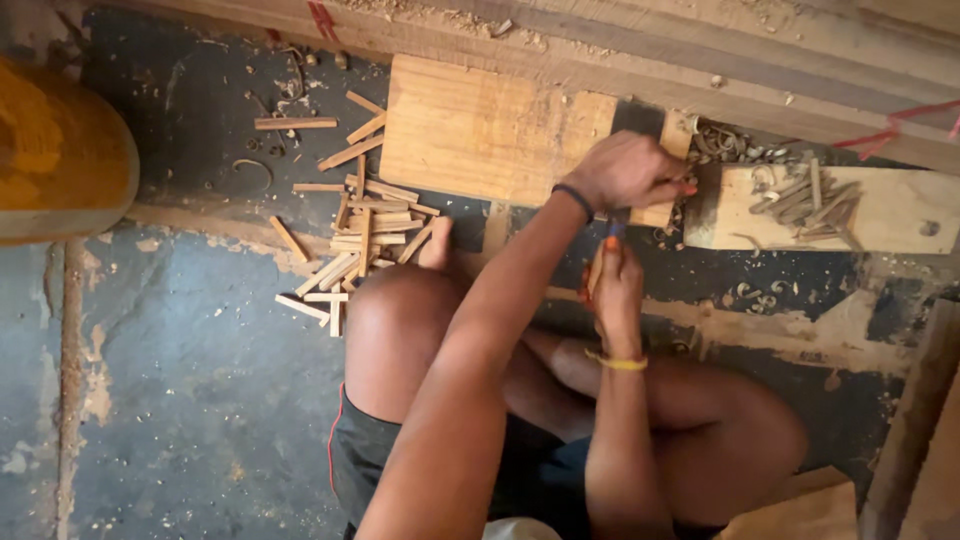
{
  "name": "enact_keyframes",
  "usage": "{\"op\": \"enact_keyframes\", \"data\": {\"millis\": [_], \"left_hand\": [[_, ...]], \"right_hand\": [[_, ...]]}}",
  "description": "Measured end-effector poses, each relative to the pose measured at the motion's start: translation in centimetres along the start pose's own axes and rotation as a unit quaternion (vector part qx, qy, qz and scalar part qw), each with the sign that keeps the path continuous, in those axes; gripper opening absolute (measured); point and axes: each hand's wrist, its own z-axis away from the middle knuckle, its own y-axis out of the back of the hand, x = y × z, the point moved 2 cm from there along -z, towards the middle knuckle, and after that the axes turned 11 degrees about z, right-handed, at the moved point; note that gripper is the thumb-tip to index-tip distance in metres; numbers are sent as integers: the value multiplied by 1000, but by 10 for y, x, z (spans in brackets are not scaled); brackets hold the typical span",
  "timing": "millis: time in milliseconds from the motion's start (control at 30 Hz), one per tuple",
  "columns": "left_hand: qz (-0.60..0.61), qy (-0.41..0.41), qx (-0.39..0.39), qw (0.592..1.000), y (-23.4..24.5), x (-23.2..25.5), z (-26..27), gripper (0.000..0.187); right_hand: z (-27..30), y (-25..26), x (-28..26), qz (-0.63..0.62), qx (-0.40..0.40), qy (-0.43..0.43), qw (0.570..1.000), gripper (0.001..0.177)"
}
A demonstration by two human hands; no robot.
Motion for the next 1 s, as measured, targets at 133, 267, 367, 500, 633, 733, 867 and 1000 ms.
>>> {"op": "enact_keyframes", "data": {"millis": [133,267,367,500,633,733,867,1000], "left_hand": [[3,-34,21,999,4,2,-3,30],[-38,-71,24,996,-1,13,4,29],[-113,-105,53,987,-8,30,13,27],[-96,-147,93,980,0,52,44,18],[-90,-154,155,972,8,70,73,28],[-92,-57,193,975,24,57,82,36],[-170,61,247,952,32,27,95,51],[-251,62,204,944,23,25,91,52]], "right_hand": [[-6,-2,-3,42,7,25,999,39],[-7,-2,9,10,13,37,999,42],[-12,5,17,-104,-9,16,994,36],[-3,15,22,-230,-17,33,973,40],[27,26,30,-214,13,38,976,36],[40,35,30,-180,30,54,982,34],[61,41,48,-134,62,27,989,29],[58,38,56,-107,42,6,993,30]]}}
